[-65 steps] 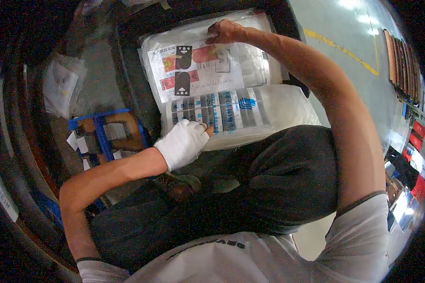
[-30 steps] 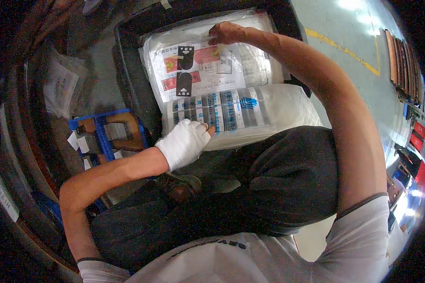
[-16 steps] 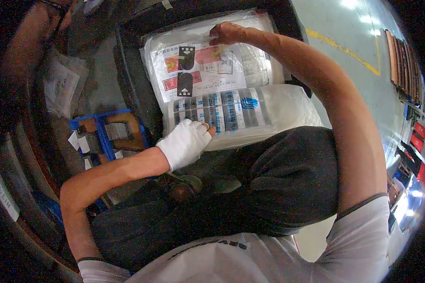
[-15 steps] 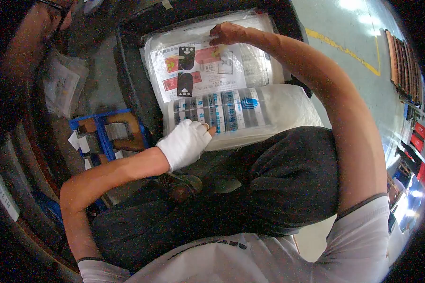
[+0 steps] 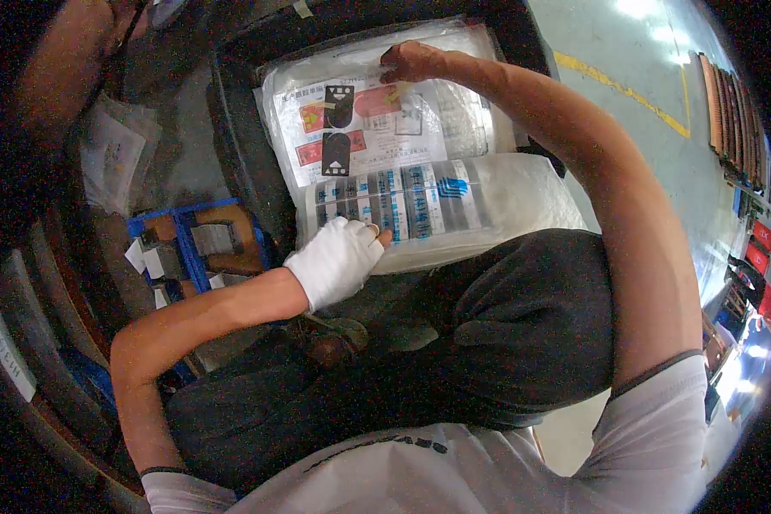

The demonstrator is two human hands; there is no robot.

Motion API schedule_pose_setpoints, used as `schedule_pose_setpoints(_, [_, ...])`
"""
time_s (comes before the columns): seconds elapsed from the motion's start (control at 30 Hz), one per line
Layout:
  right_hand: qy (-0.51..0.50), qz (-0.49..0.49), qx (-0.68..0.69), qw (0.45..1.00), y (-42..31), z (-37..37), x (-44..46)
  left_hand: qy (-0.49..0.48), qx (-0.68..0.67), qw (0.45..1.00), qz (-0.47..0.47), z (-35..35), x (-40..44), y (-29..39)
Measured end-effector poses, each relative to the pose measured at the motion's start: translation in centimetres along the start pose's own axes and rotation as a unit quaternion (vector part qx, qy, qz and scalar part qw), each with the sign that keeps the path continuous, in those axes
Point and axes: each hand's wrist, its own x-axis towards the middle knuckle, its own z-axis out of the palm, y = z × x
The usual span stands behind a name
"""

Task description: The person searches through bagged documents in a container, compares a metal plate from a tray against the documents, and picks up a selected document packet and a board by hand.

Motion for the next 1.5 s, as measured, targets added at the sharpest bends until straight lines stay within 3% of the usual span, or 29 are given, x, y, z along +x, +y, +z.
schedule_pose_setpoints(0.37, [0.018,-0.013,0.013,1.000,0.4,0.3,0.1,-0.008,-0.006,1.000,-0.004,0.0,0.2,0.0])
schedule_pose_setpoints(0.47, [-0.019,0.030,-0.001,0.999,-0.6,-0.3,-0.1,-0.013,-0.008,1.000,-0.006,-0.1,0.2,0.0])
schedule_pose_setpoints(0.53, [0.027,-0.012,-0.026,0.999,-0.9,-0.3,-0.4,-0.011,-0.007,1.000,-0.004,-0.1,0.2,0.0])
schedule_pose_setpoints(0.77, [0.048,-0.034,-0.034,0.998,-0.7,-0.2,-0.4,-0.009,0.001,1.000,-0.003,-0.1,0.1,0.0])
schedule_pose_setpoints(0.83, [-0.011,0.019,-0.033,0.999,-0.9,-0.5,-0.2,-0.007,0.004,1.000,-0.001,-0.1,0.1,0.0])
schedule_pose_setpoints(1.17, [0.021,0.007,-0.019,1.000,-0.7,-0.1,-0.3,-0.012,-0.011,1.000,-0.006,-0.1,0.1,0.0])
schedule_pose_setpoints(1.5, [-0.022,0.034,-0.027,0.999,-0.8,-0.6,-0.1,0.004,-0.015,1.000,-0.002,0.1,0.1,0.0])
